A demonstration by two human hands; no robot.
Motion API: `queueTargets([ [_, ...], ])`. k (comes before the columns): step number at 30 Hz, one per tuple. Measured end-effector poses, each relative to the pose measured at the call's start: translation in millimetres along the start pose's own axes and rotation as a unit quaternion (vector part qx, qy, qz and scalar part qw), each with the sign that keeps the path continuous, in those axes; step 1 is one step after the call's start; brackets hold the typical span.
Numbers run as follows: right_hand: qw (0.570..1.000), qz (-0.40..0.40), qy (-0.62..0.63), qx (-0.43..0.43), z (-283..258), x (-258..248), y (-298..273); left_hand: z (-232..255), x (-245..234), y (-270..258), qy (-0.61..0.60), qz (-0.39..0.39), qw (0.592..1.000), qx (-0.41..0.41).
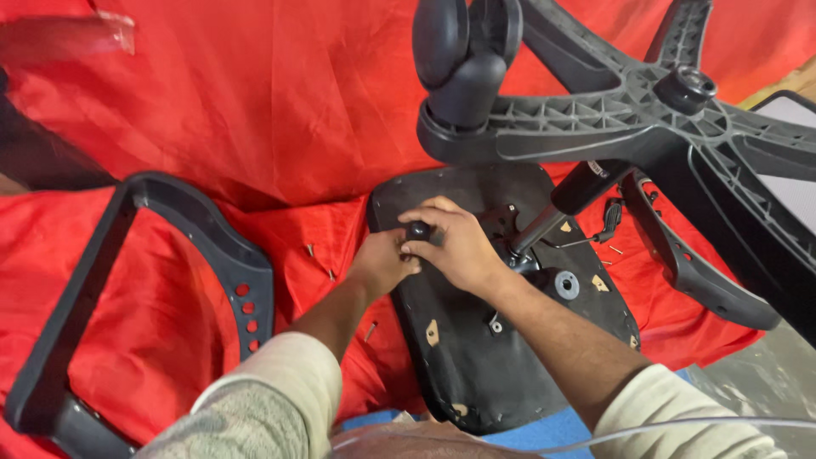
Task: The person uses a manual screwdriver to tighten screws into the underside of an overturned office chair seat. The chair base and armrests are visible nearby on a red protective sheet.
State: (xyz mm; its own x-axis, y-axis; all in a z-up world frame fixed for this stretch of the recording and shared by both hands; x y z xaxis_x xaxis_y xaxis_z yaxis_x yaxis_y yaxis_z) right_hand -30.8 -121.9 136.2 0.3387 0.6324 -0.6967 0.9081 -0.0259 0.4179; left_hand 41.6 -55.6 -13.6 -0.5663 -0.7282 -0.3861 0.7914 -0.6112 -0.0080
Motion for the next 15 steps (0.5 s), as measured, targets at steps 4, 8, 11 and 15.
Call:
queueTargets([
  [4, 0.994, -0.046, 0.069, 0.071, 17, 2, -4, -60, 28, 15, 0.176, -0.015, 0.984, -0.015],
  [8, 0.986, -0.071, 0.132, 0.067, 27, -3, -8, -92, 58, 19, 0.178, -0.035, 0.983, -0.029],
  [11, 0.994, -0.066, 0.085, 0.033, 29, -8, -4, -98, 55, 18, 0.201, -0.045, 0.975, -0.078],
  [15, 0.998, -0.054, 0.002, 0.027, 31, -5, -3, -88, 53, 12, 0.223, -0.063, 0.965, -0.121],
])
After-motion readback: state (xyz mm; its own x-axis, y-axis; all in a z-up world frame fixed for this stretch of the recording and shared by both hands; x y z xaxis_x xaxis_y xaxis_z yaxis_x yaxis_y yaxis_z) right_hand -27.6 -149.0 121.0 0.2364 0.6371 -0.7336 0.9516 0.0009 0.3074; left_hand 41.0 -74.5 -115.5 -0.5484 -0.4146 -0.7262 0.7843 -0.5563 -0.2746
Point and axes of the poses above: each hand's wrist, its own y-axis towards the middle knuckle, its own x-axis out of the palm, z = x × y, the point moved 8 cm from there along y, towards the middle knuckle, and after that the axes turned 7 degrees about z, right-handed, at the moved point
